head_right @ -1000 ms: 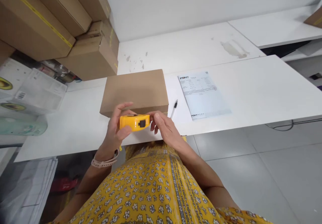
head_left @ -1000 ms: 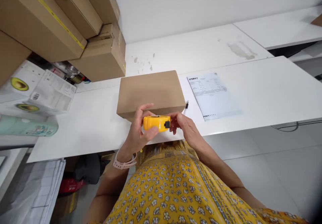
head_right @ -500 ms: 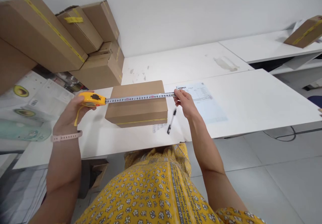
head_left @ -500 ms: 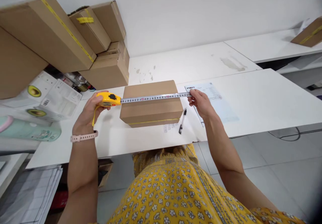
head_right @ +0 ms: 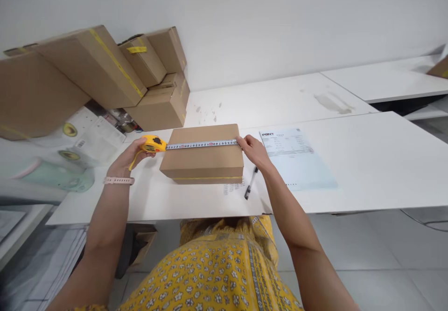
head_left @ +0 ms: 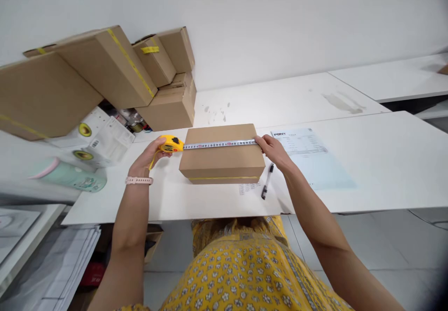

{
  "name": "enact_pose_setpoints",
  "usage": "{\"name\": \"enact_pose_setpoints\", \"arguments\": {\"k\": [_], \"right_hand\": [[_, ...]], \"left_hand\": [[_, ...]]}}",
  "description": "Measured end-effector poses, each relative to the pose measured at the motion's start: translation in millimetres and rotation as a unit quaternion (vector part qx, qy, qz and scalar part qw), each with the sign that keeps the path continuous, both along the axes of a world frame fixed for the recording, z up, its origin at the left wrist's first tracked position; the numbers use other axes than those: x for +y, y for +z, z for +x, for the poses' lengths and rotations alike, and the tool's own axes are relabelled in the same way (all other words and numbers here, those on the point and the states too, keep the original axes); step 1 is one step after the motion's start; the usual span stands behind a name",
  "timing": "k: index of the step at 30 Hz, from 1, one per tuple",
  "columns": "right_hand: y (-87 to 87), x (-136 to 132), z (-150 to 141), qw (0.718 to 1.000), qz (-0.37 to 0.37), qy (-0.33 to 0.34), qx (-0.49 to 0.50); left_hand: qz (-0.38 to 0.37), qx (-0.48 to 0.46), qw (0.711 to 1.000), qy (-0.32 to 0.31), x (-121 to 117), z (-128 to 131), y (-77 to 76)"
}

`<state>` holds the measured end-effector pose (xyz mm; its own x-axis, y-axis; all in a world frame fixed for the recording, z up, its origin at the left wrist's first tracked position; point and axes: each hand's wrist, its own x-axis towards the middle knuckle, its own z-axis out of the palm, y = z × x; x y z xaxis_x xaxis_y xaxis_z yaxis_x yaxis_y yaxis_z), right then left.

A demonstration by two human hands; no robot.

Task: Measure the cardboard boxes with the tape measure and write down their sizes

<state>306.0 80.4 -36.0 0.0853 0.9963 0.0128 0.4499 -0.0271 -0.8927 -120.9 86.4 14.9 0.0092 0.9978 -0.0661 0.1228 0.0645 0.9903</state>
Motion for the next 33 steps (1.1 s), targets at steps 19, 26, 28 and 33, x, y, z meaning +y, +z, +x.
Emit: {"name": "enact_pose_setpoints", "arguments": {"k": [19,26,28,33], "right_hand": [[29.1,-8.1,4.9,0.999,0.021,0.018,-0.046],[58.6,47.1,-17.8,0.982,0.168,0.080,-0.022],[61.0,67.0,-35.4,0.975,0.160,0.132,-0.080],[50.0,96.0,-60.0,0.957,0.113,0.166,-0.207]], "left_hand": [[0.011,0.097,0.992,-0.083,-50.3,23.3,40.4],[-0.147,-0.066,0.926,-0.341,-137.0,124.5,-2.2],[-0.186,-0.177,0.914,-0.313,-149.4,158.5,-20.8],[-0.138,-0.291,0.923,-0.209,-155.0,199.7,-26.5]]}}
